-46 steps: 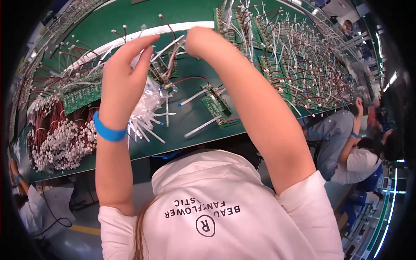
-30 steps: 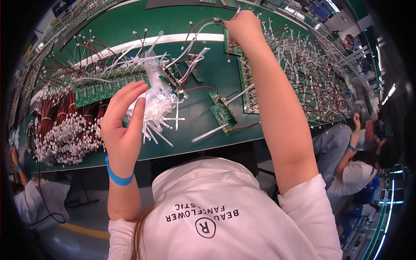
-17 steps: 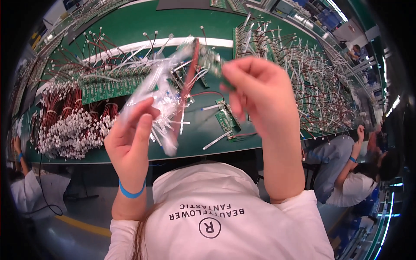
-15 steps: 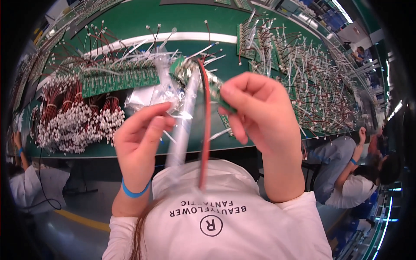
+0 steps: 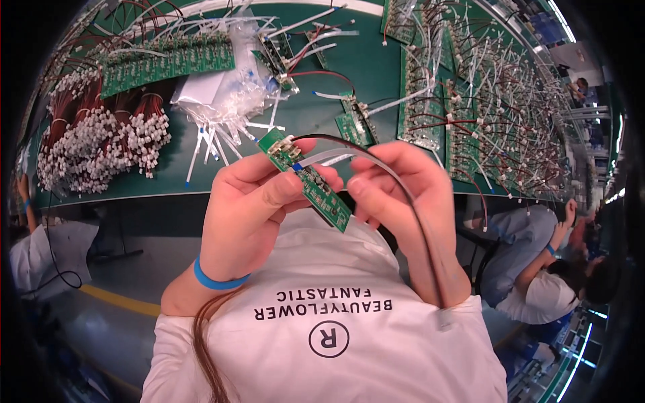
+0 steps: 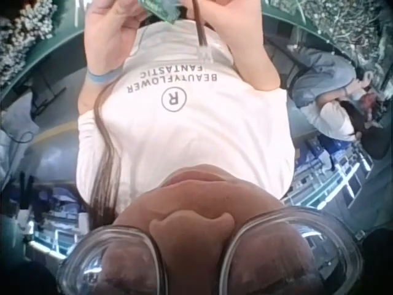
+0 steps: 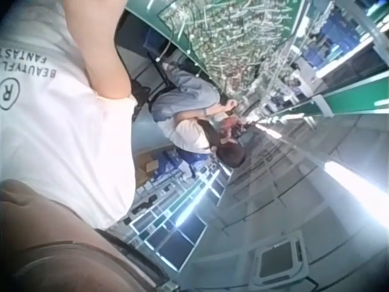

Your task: The person connects ribbon cables and wire harnesses into the ports of circuit boards by hand and places the assembled boards on the worktable.

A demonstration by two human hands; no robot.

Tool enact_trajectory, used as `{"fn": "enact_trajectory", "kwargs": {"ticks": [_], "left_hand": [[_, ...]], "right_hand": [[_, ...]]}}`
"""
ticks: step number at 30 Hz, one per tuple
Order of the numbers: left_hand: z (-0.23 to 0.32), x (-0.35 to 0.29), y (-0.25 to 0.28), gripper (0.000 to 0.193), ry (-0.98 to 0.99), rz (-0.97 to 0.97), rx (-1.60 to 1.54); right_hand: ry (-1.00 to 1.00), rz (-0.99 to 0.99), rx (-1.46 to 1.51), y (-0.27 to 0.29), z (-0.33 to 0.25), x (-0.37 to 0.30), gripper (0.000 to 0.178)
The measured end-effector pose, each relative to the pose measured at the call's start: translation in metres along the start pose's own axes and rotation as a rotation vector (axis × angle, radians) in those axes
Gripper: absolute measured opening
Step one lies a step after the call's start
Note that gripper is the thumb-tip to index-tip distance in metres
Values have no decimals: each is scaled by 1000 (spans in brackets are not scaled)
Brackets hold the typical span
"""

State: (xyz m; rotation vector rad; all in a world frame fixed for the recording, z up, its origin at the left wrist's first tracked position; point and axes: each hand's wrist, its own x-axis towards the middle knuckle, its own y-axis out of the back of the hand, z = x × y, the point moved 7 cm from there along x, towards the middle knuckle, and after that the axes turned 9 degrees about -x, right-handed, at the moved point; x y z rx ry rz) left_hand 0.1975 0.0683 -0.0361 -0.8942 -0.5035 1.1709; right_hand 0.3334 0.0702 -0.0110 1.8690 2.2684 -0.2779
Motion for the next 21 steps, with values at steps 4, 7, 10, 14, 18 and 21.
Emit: {"fn": "enact_trajectory", "kwargs": {"ticks": [4, 7, 10, 14, 18, 21], "left_hand": [[-18, -2, 6, 39, 119, 45, -77], [-23, -2, 6, 41, 80, 46, 4], [-22, -3, 5, 44, 38, 22, 144], [-22, -3, 1, 47, 23, -35, 222], [-26, -3, 1, 52, 115, 127, 304], [-27, -1, 0, 53, 49, 140, 287]], "right_hand": [[353, -27, -198, 3, -4, 2, 23], [383, -79, -163, -5, -2, -3, 27], [397, -111, -139, -3, 1, -4, 22], [432, -105, -156, 1, 5, -3, 20], [381, -91, -105, 7, 8, -2, 18], [417, -82, -102, 13, 7, -3, 17]]}}
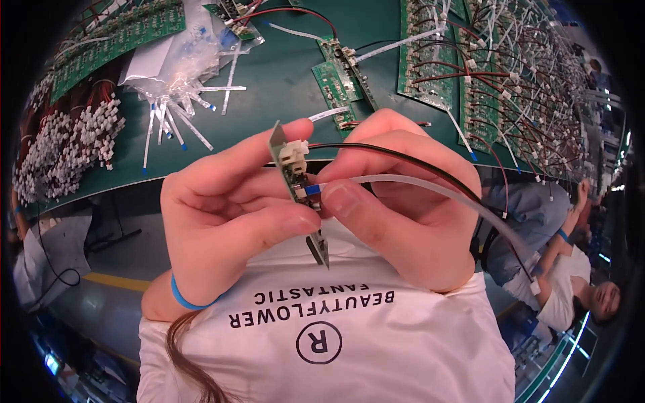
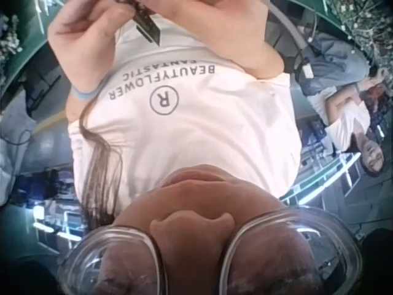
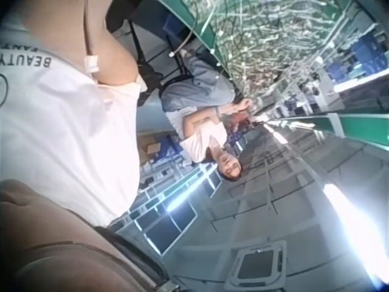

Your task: The person connects ribbon cables and wire harnesses into the ports of circuit boards by hand and places the assembled boards on the worktable.

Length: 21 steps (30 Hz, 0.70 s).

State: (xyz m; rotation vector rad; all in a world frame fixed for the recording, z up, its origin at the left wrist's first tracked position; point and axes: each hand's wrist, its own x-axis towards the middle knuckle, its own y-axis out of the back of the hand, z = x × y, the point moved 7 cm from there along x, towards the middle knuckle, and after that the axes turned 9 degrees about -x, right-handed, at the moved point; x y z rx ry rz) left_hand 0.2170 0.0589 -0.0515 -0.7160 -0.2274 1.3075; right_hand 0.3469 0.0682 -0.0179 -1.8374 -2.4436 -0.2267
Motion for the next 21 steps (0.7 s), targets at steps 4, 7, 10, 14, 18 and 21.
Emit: {"fn": "enact_trajectory", "kwargs": {"ticks": [4, 7, 10, 14, 18, 21], "left_hand": [[-2, 2, -2, 54, 28, -31, 65], [-5, 4, -3, 55, 82, 7, 75], [-6, 5, 0, 53, 86, 10, 143], [-4, 3, -2, 52, 41, 16, 51], [-5, 0, -5, 56, 27, -17, -5], [-4, 3, -5, 57, 25, -126, 95]], "right_hand": [[-55, -13, -12, 5, 1, -3, 16], [-24, 36, 2, 7, 2, -4, 16], [115, 46, -64, 6, -1, -1, 16], [97, 81, -61, 5, -1, -1, 15], [37, 67, -124, 4, -4, -5, 14], [72, 152, -121, 5, -4, -1, 14]]}}
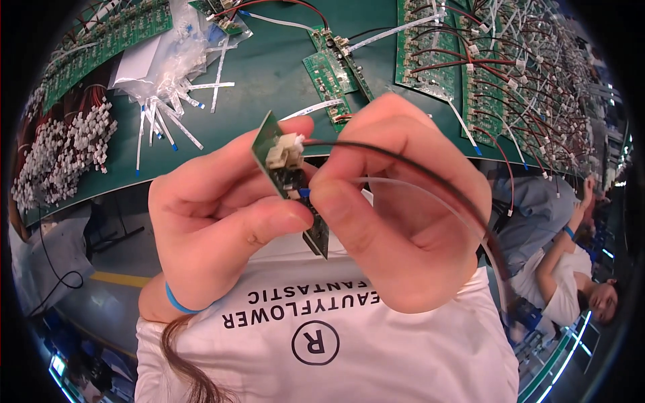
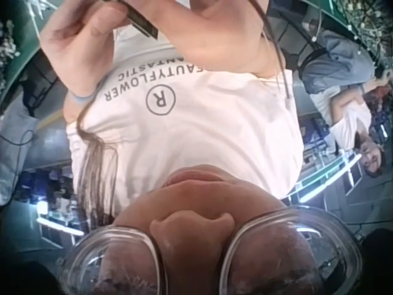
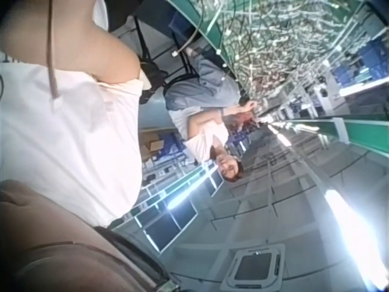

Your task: The person connects ribbon cables and wire harnesses into the ports of circuit boards by hand and places the assembled boards on the worktable.

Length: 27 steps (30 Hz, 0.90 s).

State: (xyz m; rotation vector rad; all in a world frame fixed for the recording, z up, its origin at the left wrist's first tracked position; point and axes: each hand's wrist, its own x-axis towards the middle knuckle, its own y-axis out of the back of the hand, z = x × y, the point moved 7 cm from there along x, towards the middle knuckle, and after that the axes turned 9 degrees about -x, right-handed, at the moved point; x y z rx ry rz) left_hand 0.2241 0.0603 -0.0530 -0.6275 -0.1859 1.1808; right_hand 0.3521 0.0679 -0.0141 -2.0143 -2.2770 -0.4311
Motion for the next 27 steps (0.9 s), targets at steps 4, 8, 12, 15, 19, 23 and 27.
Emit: {"fn": "enact_trajectory", "kwargs": {"ticks": [4, 8, 12, 15, 19, 23, 27], "left_hand": [[-3, 0, 3, 57, 67, 91, 11], [2, -3, 0, 56, -28, 83, -86], [0, -1, -2, 54, -11, 50, -105], [-2, -2, 5, 53, 49, 77, -23], [9, -4, -2, 55, -168, -42, -96], [1, -6, 2, 53, -26, 59, -121], [0, -6, 4, 51, 15, 89, -130]], "right_hand": [[60, 72, -3, 0, -2, 3, 15], [47, -82, -56, -2, -7, -1, 13], [-21, -7, 4, -3, -3, 1, 13], [-52, 62, 31, -5, -3, 3, 14], [-51, -83, -5, -6, -4, 1, 12], [-11, -95, -1, -7, -6, 1, 11], [-49, -61, 7, -8, -4, 3, 10]]}}
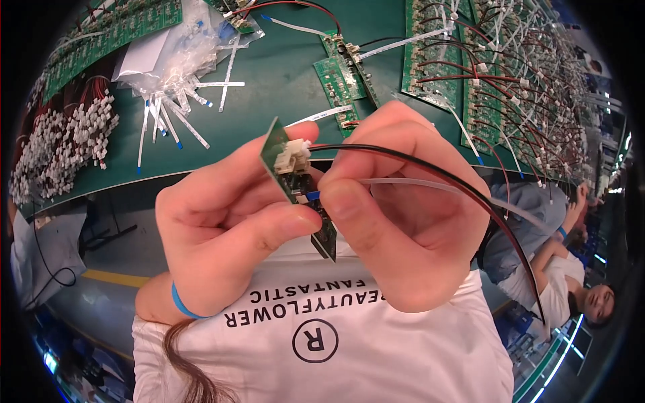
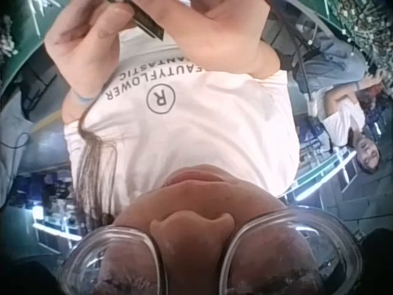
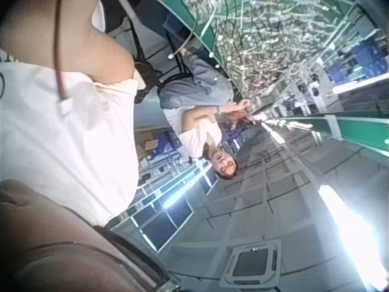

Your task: The person connects ribbon cables and wire harnesses into the ports of circuit boards by hand and places the assembled boards on the worktable.

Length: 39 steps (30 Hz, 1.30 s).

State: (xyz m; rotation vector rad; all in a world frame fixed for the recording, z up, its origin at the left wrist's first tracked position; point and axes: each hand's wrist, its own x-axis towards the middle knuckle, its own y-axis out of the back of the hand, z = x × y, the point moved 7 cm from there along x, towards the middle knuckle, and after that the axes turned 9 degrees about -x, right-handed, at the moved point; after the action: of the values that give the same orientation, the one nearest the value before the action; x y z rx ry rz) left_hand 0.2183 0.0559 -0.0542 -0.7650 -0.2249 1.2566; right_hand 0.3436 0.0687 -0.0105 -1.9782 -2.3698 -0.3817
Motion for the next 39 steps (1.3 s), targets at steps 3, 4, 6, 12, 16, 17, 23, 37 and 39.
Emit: {"fn": "enact_trajectory", "kwargs": {"ticks": [3, 4, 6, 12, 16, 17, 23, 37, 39], "left_hand": [[11, -2, -9, 51, -260, -178, -14], [12, -3, -9, 51, -261, -178, -15], [3, -2, -4, 52, -89, -75, -27], [6, 0, -5, 51, -152, -104, 5], [7, 1, -3, 51, -163, -62, 3], [7, 1, -4, 51, -163, -63, 1], [24, 5, 8, 53, -271, 61, 31], [21, 12, 5, 65, -24, 111, 43], [20, 12, 7, 65, -26, 111, 33]], "right_hand": [[50, -48, -38, 0, -1, 0, 10], [117, -67, -58, -1, -5, 0, 10], [51, -39, -36, -1, -5, 0, 10], [56, 9, -2, 0, -1, 1, 10], [58, 4, -42, -1, -2, 2, 10], [58, 4, -44, -2, -2, 3, 10], [194, 146, -32, 11, -2, 1, 13], [118, -26, 297, 5, 3, 10, 18], [126, -197, 244, 1, 2, 13, 18]]}}
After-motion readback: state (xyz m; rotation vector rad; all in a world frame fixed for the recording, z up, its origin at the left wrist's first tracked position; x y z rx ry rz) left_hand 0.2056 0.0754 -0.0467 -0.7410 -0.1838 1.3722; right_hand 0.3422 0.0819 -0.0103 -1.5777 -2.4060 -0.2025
